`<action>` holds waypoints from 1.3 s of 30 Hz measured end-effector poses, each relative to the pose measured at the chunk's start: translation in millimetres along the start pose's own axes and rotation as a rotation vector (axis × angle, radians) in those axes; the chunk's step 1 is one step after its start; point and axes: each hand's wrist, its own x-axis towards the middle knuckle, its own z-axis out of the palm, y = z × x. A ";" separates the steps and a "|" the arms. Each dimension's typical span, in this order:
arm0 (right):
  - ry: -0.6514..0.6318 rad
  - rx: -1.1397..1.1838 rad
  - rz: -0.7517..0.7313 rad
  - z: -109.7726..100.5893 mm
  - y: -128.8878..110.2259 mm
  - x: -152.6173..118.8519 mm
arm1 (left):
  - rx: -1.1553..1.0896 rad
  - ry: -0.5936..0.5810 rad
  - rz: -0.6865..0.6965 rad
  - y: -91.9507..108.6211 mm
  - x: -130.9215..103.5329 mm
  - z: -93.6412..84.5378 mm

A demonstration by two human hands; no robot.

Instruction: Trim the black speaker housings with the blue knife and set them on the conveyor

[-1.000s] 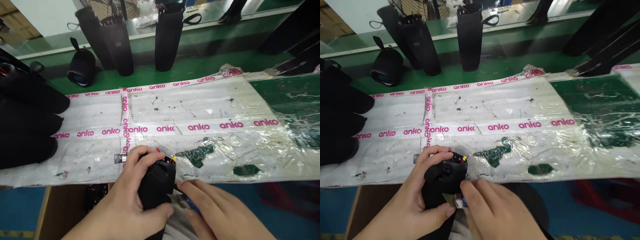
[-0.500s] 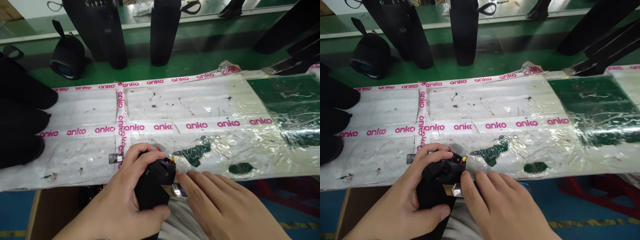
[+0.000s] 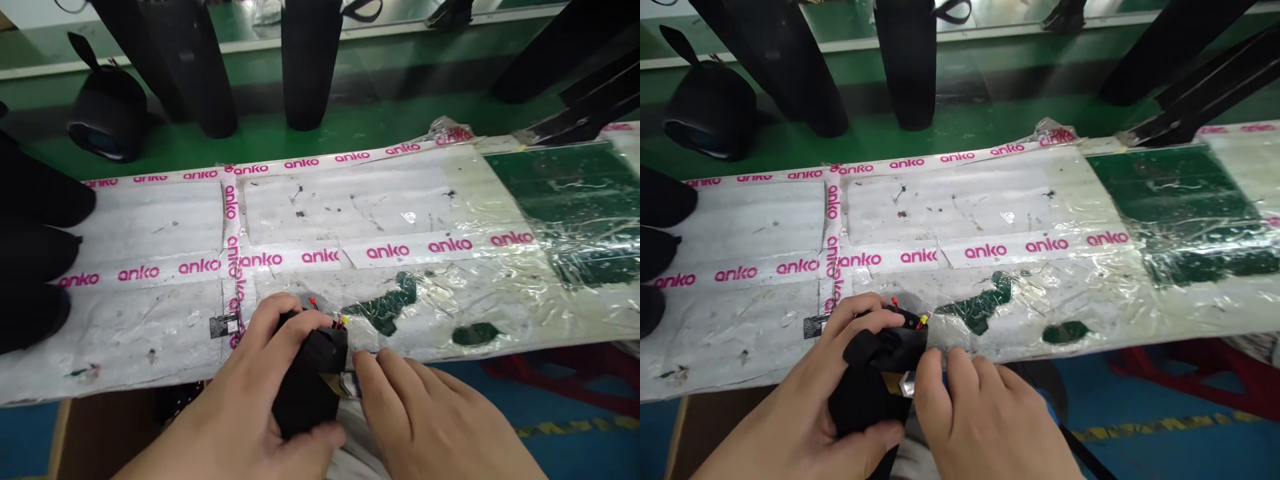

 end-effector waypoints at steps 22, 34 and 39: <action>-0.073 0.204 0.026 -2.0 11.7 1.8 | -0.183 0.055 -0.127 0.6 6.4 4.7; -0.094 0.206 0.024 -2.6 11.1 -0.1 | -0.147 0.043 -0.097 -1.4 6.4 2.6; -0.098 0.199 0.029 -3.9 11.5 2.1 | -0.146 0.044 -0.090 -0.8 5.6 3.5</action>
